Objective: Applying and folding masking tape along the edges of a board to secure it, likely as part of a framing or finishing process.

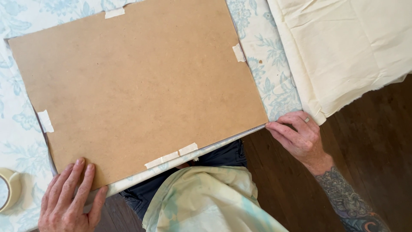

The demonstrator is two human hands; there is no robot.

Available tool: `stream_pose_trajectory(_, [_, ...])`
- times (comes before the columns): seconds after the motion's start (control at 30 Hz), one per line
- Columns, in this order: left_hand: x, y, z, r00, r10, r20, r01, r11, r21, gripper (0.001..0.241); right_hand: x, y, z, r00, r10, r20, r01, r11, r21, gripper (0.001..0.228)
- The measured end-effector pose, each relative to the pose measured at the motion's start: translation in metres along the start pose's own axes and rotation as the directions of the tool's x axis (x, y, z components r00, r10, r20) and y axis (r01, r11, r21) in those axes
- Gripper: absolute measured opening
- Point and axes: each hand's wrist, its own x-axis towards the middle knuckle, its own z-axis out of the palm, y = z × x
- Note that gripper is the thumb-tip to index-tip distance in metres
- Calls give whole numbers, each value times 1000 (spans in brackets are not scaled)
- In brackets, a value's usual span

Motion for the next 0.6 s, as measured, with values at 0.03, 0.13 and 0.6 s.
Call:
stream_pose_trajectory(0.03, [0,0,0,1000,-6,4,6,1000,-5,43,-1,1,0,1000,3,-10,-3,1000,-4,13])
stream_pose_trajectory(0.13, [-2,-3,2,1000,-14,6,14,999,-30,44,0,0,2,999,3,-44,-4,1000,-15,12])
stream_pose_trajectory(0.6, [-15,-28,32,988,121,-93,-132,984,-119,46,4,3,-7,999,35,-29,-35,999,-12,14])
